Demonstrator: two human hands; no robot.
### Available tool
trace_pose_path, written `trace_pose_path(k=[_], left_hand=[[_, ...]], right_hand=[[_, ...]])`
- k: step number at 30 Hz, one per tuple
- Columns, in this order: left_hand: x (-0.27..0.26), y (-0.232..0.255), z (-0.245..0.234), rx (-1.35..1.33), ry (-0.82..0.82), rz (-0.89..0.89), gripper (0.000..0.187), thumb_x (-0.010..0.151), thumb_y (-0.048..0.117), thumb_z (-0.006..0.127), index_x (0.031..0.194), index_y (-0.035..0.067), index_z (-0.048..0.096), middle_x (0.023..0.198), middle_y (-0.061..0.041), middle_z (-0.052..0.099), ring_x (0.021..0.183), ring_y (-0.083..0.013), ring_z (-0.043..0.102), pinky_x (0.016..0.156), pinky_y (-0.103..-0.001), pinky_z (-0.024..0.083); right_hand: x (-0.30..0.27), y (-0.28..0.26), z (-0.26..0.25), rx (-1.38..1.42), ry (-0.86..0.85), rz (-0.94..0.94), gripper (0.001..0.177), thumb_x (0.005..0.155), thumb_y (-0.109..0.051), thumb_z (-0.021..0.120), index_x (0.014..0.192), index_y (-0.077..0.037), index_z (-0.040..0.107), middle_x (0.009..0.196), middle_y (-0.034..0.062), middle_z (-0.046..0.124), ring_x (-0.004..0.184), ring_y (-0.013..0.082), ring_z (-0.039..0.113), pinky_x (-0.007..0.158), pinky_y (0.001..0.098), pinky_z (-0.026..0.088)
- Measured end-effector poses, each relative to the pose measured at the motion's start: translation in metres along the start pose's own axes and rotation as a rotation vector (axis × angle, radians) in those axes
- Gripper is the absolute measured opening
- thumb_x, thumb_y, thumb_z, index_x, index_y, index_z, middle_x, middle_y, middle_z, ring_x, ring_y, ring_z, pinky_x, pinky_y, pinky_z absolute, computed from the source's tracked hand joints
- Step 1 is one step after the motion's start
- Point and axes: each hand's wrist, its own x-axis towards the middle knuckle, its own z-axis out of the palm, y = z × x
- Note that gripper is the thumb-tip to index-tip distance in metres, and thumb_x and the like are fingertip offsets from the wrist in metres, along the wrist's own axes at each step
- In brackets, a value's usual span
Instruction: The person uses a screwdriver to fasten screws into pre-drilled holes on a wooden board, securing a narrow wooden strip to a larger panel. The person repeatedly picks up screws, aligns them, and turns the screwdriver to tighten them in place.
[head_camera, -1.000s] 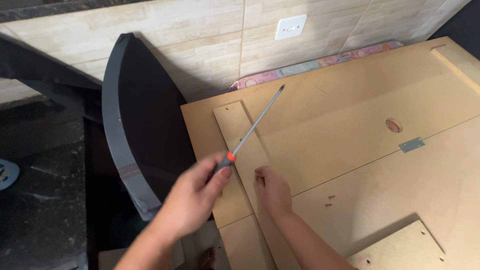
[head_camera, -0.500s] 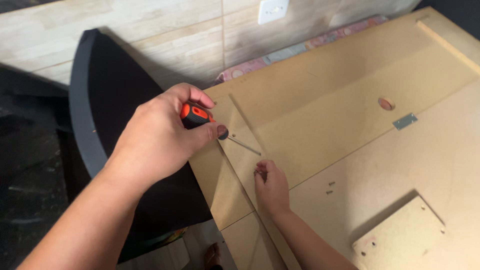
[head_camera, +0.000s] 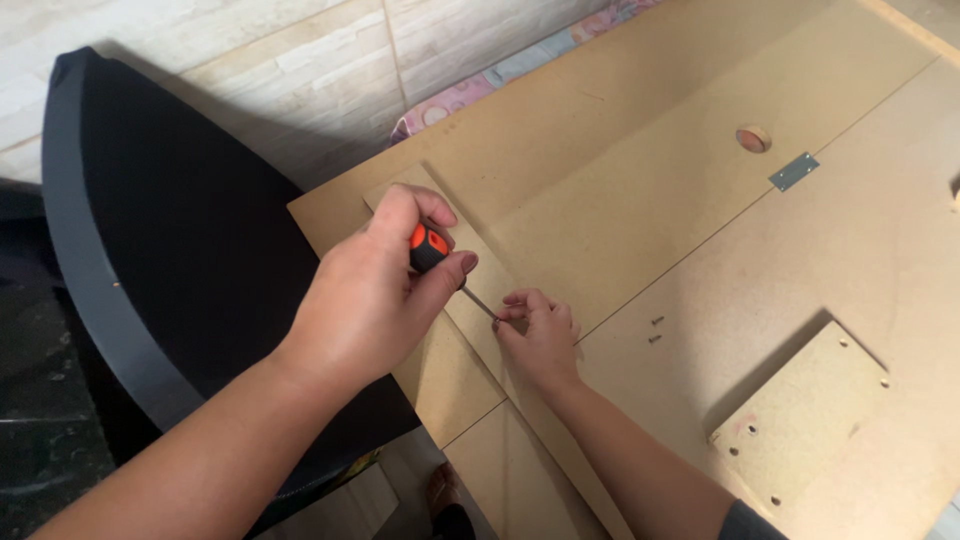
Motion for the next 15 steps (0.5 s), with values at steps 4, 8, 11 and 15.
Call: trace_pose_path(k=[4,8,11,15], left_hand=[[0.002,0.000,0.008,0.026,-0.068,-0.024,0.035,0.088,0.031,0.075,0.110,0.015,0.052,0.079,-0.007,0.071,0.065,-0.0234,0.073,0.060,-0.038,0.055],[0.005,-0.002,0.015,0.061,-0.081,0.017,0.035,0.089,0.031,0.075,0.107,0.015,0.050,0.078,-0.009,0.070,0.066,-0.0271,0.071,0.060,-0.042,0.053],[0.006,-0.003,0.017,0.084,-0.095,0.058,0.035,0.089,0.031,0.074,0.107,0.014,0.048,0.077,-0.010,0.069,0.066,-0.0286,0.070,0.059,-0.043,0.052],[0.008,-0.003,0.021,0.087,-0.098,0.073,0.035,0.090,0.031,0.074,0.106,0.014,0.048,0.077,-0.009,0.068,0.066,-0.0291,0.070,0.059,-0.043,0.052]], right_hand=[[0.000,-0.001,-0.001,0.018,-0.006,0.006,0.032,0.080,-0.022,0.076,0.110,-0.019,0.066,0.095,-0.0102,0.078,0.117,0.0187,0.051,0.107,0.0435,0.027],[0.000,-0.002,-0.002,0.002,0.000,0.017,0.031,0.080,-0.022,0.076,0.109,-0.020,0.067,0.095,-0.0101,0.077,0.116,0.0182,0.052,0.108,0.0437,0.026],[0.000,-0.005,-0.003,0.007,-0.015,0.014,0.030,0.081,-0.022,0.075,0.109,-0.020,0.067,0.096,-0.0106,0.078,0.117,0.0177,0.052,0.109,0.0440,0.026],[-0.003,-0.008,-0.004,0.012,-0.009,0.029,0.028,0.082,-0.022,0.075,0.108,-0.020,0.067,0.097,-0.0097,0.077,0.119,0.0189,0.051,0.108,0.0436,0.026]])
